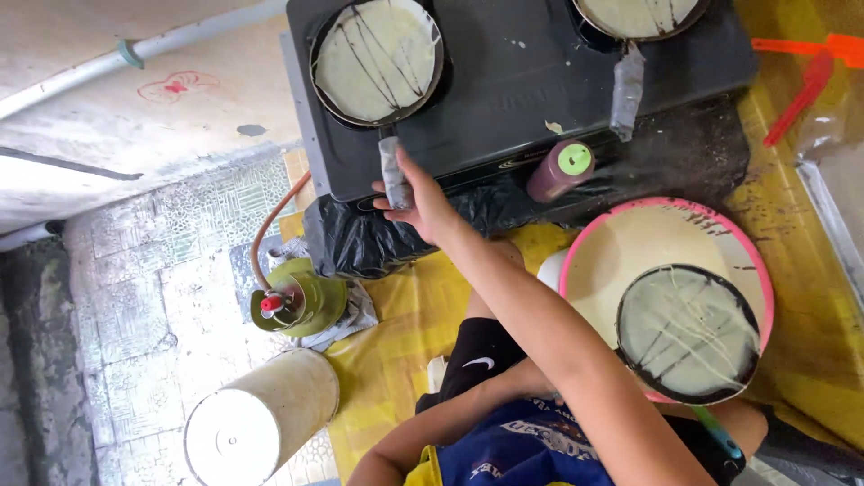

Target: Preparing crepes using multiple pans on a gas stove at a fast pace.

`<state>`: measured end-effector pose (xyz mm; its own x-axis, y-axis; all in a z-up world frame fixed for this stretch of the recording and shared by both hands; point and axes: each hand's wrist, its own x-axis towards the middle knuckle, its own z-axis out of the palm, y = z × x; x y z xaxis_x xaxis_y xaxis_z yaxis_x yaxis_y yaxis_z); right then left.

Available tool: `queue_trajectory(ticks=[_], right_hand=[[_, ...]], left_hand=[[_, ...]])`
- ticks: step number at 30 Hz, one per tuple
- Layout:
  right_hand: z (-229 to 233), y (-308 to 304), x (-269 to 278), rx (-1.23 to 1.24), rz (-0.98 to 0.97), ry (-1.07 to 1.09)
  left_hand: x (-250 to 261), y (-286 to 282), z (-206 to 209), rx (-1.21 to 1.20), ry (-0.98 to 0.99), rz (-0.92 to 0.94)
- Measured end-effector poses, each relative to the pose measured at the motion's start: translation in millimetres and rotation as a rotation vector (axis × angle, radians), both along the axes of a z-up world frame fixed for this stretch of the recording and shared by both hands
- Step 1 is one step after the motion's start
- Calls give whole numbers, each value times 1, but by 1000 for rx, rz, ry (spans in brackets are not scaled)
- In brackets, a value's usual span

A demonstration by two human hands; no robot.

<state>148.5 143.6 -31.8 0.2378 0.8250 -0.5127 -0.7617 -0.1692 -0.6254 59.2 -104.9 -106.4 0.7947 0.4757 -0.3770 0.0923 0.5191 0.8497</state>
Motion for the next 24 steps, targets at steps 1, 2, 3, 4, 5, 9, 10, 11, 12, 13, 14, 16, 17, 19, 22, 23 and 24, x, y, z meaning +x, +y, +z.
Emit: queue_trajectory(ticks=[1, 2, 3, 4, 5, 9, 10, 11, 12, 13, 14, 16, 17, 19, 22, 23, 24], right_hand=[[-7, 16, 6, 2, 1, -4], [-14, 33, 12, -32, 18, 27], [-20, 49, 18, -66, 35, 58], [9, 37, 22, -65, 38, 55], [38, 24, 25, 16, 24, 93], [136, -49, 48, 231, -21, 67], [153, -73, 60, 233, -25, 64], [169, -98, 71, 248, -35, 58], [187, -123, 83, 266, -46, 52], [196, -150, 91, 271, -50, 48], [203, -177, 99, 335, -26, -11], [194, -235, 112, 404, -8, -73], [179, -265, 119, 332, -63, -105], [151, -318, 125, 261, -129, -141], [113, -387, 113, 315, -192, -60], [101, -409, 107, 279, -254, -57], [90, -435, 95, 238, -340, -53]], left_hand=[[0, 9, 8, 2, -4, 1], [1, 18, 17, 27, -25, 13], [1, 26, 25, 52, -46, 25], [5, 44, 35, 53, -49, 28], [9, 61, 44, 78, -68, 40], [11, 122, 82, 142, -130, 72], [10, 145, 83, 144, -133, 68], [8, 167, 84, 69, -65, 189], [7, 190, 86, -3, 2, 308], [7, 214, 97, 1, -2, 304], [5, 237, 109, 35, 50, 285], [6, 274, 117, 75, 99, 261], [8, 288, 113, 54, 90, 329], [14, 310, 103, 35, 76, 386], [16, 325, 78, -28, 151, 473], [14, 327, 70, -18, 150, 489], [18, 328, 61, -10, 153, 481]])
